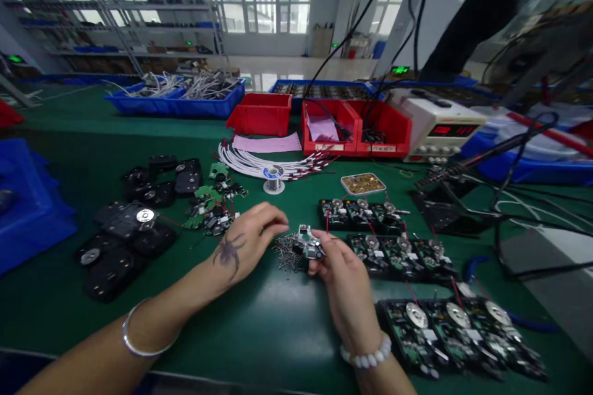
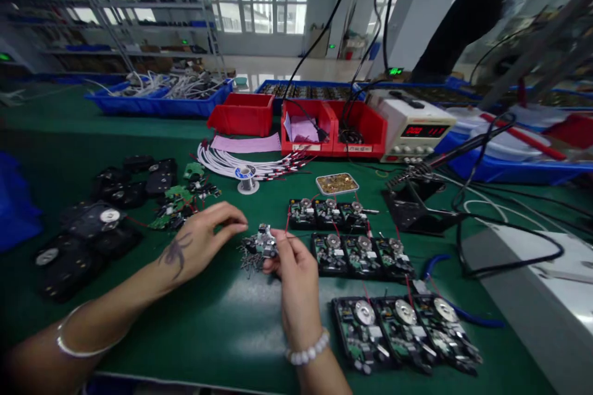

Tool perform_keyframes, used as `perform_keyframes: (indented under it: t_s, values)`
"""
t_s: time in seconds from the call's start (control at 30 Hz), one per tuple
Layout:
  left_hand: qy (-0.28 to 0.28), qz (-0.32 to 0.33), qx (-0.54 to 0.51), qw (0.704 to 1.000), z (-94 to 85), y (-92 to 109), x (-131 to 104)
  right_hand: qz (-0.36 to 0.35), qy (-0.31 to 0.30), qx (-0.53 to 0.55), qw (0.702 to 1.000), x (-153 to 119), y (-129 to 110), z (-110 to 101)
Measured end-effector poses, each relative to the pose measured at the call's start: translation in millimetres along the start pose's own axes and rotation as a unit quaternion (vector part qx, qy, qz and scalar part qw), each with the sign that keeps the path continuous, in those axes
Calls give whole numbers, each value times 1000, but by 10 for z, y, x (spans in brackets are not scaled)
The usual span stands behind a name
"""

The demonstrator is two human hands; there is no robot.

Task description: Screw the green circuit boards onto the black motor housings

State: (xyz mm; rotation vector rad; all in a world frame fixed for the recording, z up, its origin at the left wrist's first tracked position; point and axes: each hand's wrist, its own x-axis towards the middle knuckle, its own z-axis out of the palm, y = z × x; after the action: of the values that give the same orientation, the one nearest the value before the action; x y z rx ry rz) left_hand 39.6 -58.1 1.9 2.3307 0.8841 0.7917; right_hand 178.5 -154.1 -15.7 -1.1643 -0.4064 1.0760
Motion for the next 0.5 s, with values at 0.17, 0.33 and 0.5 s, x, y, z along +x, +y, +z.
perform_keyframes:
  t_s: [0.17,0.33,0.5]
  values:
    - [24,193,-60,979,-18,139,-37,-6,-20,-29,999,22,13,-30]
    - [5,222,-88,971,-11,143,-47,-30,-36,-67,997,13,30,-53]
    - [-25,242,-78,967,-13,117,-27,-42,-52,-94,993,-8,15,-40]
